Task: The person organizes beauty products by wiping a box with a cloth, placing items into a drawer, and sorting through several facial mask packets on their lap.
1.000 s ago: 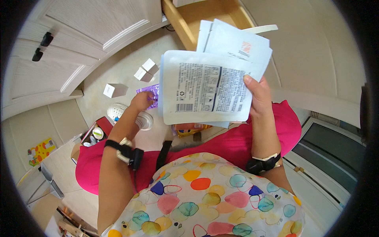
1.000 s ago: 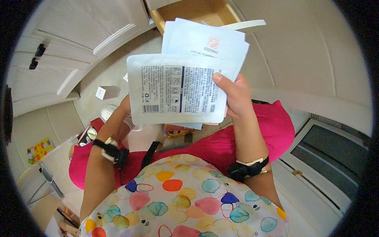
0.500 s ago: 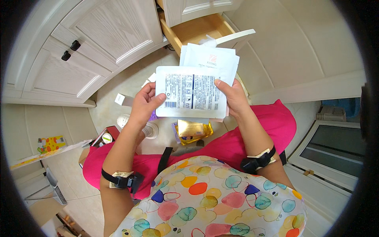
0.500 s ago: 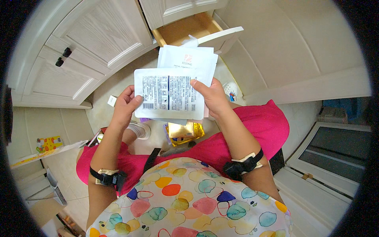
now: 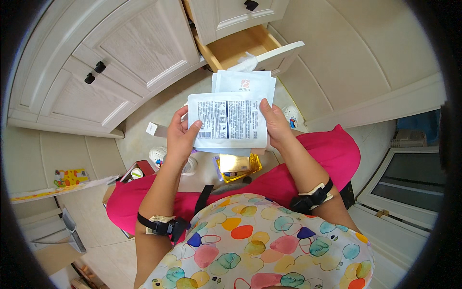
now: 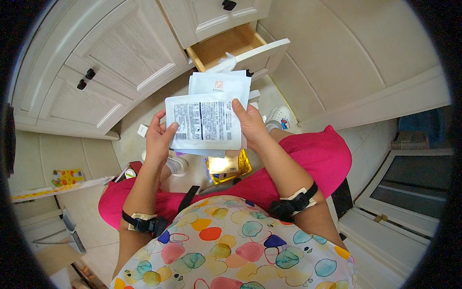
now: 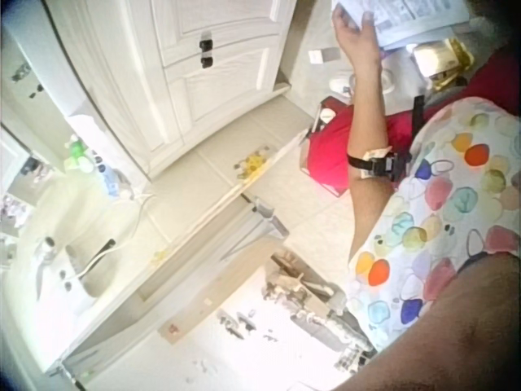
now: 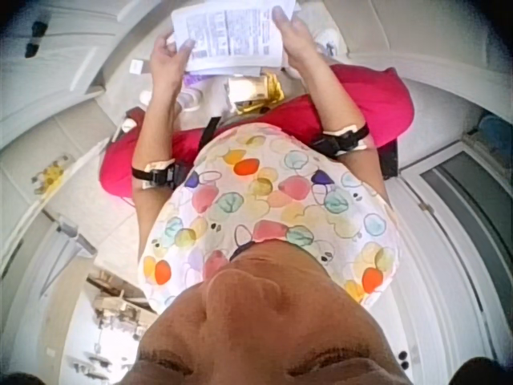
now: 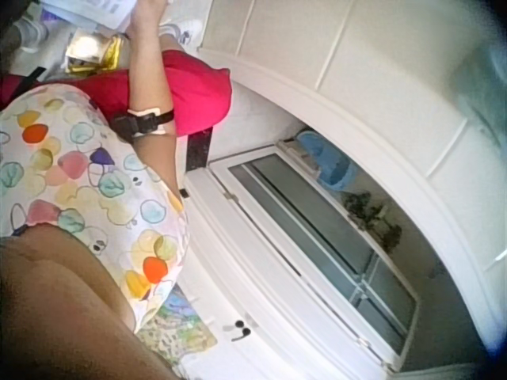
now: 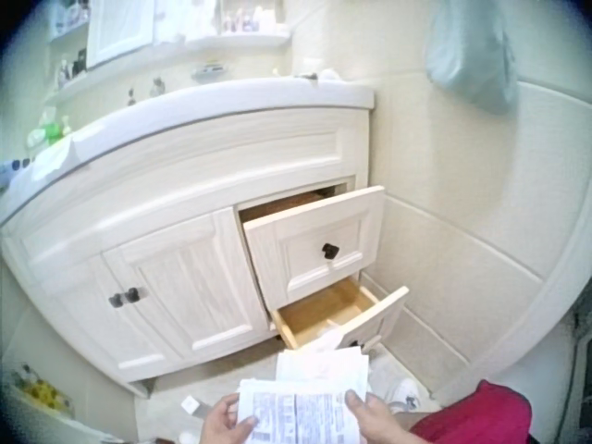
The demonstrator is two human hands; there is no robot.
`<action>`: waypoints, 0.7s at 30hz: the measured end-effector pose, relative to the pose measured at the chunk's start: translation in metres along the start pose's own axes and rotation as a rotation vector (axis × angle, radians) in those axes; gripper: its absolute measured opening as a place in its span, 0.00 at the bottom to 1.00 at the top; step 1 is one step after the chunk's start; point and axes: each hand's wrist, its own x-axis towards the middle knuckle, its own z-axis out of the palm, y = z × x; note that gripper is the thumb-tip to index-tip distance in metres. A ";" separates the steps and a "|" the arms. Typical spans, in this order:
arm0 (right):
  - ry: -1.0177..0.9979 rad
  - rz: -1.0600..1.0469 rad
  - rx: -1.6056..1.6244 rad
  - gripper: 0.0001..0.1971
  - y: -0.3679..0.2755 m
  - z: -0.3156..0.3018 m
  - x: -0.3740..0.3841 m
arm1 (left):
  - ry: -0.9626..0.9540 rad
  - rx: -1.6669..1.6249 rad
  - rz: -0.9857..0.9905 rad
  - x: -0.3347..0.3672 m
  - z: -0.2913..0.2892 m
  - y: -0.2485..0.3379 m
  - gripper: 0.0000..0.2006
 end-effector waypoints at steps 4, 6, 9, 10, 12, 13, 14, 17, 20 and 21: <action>0.031 -0.030 0.029 0.26 0.003 0.000 -0.002 | 0.071 -0.064 0.019 -0.002 0.003 -0.002 0.26; 0.039 -0.077 0.062 0.24 0.003 0.003 -0.006 | 0.072 -0.062 0.034 -0.006 0.005 0.001 0.29; 0.084 -0.080 -0.049 0.21 0.001 0.003 -0.006 | 0.041 -0.002 0.115 -0.010 0.004 0.006 0.34; 0.076 -0.072 -0.037 0.21 0.000 0.004 -0.007 | 0.036 0.019 0.176 -0.012 0.005 0.005 0.36; 0.058 -0.057 -0.011 0.20 -0.002 0.005 -0.008 | -0.014 0.066 0.221 -0.018 0.003 0.006 0.38; 0.060 -0.060 -0.011 0.20 -0.001 0.004 -0.008 | -0.063 0.091 0.203 -0.022 -0.001 0.008 0.39; 0.062 -0.063 -0.010 0.19 0.000 0.004 -0.008 | -0.111 0.116 0.186 -0.026 -0.004 0.011 0.39; 0.068 -0.062 -0.009 0.19 0.000 0.006 -0.009 | -0.175 0.781 0.632 -0.039 -0.004 0.028 0.39; 0.068 -0.036 -0.002 0.19 0.000 0.008 -0.011 | -0.131 1.074 0.681 -0.045 -0.004 0.024 0.36; 0.067 -0.024 0.001 0.19 0.000 0.008 -0.011 | -0.123 1.154 0.698 -0.045 -0.006 0.020 0.35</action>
